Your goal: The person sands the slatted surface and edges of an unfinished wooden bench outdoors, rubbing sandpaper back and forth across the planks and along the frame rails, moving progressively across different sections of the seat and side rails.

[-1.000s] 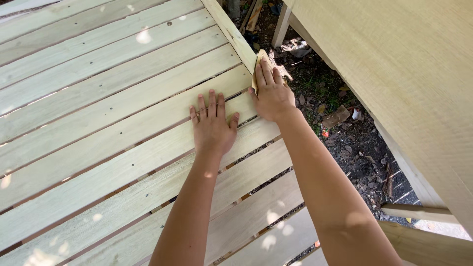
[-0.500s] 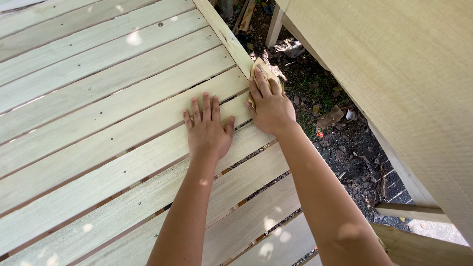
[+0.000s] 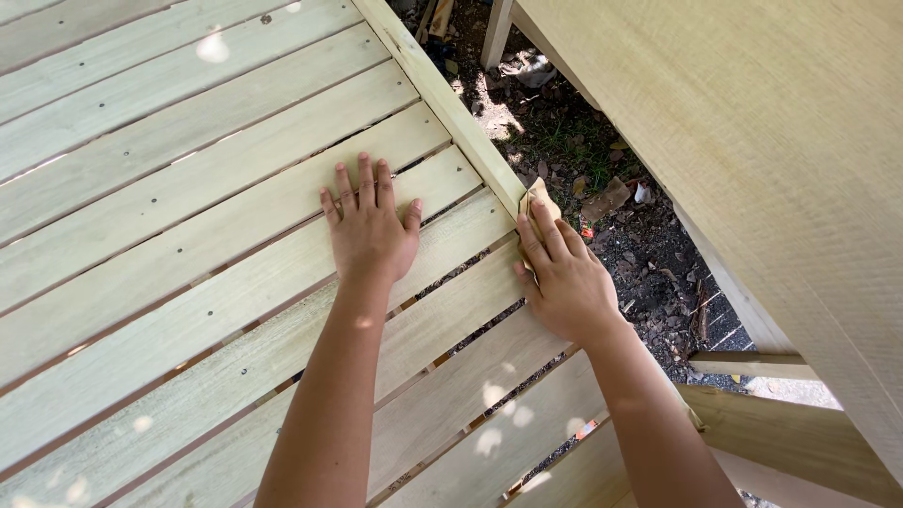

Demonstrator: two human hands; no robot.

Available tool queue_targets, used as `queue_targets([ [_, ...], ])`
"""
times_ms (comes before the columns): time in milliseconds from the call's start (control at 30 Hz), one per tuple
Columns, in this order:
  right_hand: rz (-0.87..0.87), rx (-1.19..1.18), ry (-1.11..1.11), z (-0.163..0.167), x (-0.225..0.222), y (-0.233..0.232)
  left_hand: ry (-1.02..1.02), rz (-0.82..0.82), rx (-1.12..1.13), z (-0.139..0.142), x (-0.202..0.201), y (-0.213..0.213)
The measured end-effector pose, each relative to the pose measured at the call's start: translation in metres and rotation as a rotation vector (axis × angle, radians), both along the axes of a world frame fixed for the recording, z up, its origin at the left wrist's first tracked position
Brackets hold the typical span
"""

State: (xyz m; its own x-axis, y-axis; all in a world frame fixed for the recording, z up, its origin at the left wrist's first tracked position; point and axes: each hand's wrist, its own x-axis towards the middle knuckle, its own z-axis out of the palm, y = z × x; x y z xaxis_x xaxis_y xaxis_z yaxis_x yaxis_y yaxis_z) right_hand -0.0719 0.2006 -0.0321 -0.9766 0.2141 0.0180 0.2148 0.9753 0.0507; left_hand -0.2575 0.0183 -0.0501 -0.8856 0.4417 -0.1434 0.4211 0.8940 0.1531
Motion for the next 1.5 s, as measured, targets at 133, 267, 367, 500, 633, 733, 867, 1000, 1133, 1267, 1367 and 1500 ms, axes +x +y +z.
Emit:
queue_targets([
  [133, -0.045, -0.144, -0.011, 0.001, -0.067, 0.001, 0.009, -0.005, -0.016, -0.004, -0.001, -0.001],
  [267, -0.037, -0.196, -0.036, 0.000, -0.163, 0.000, -0.016, -0.029, -0.039, -0.004, -0.005, 0.001],
  [367, 0.005, -0.110, -0.016, -0.005, -0.190, -0.001, -0.017, -0.033, -0.046, -0.003, -0.007, 0.004],
  [500, 0.061, 0.038, 0.019, -0.013, -0.133, -0.004, -0.031, -0.044, -0.047, -0.001, -0.006, 0.004],
  [633, 0.085, 0.087, 0.041, -0.014, -0.046, -0.009, -0.011, -0.043, -0.037, -0.001, -0.002, 0.002],
  [733, 0.062, 0.049, 0.053, -0.013, -0.034, -0.006, -0.005, -0.031, -0.029, -0.003, -0.002, 0.001],
  [867, 0.043, 0.011, 0.025, -0.016, -0.099, -0.009, -0.012, -0.031, -0.011, -0.006, -0.003, 0.001],
  [1000, 0.013, -0.022, -0.019, -0.014, -0.190, -0.011, -0.009, -0.033, 0.005, -0.006, -0.005, 0.001],
  [1133, 0.077, 0.026, 0.048, -0.016, -0.175, -0.008, -0.028, -0.036, 0.010, -0.004, -0.004, 0.001],
  [1267, 0.060, 0.033, 0.037, -0.013, -0.061, -0.004, -0.033, -0.026, 0.008, -0.003, -0.003, 0.002],
  [1367, 0.009, 0.045, -0.009, -0.010, 0.002, -0.005, -0.012, -0.026, -0.004, -0.003, -0.002, 0.003],
  [1500, 0.003, 0.054, -0.013, -0.009, -0.019, -0.005, 0.010, -0.036, -0.010, -0.005, -0.002, 0.002],
])
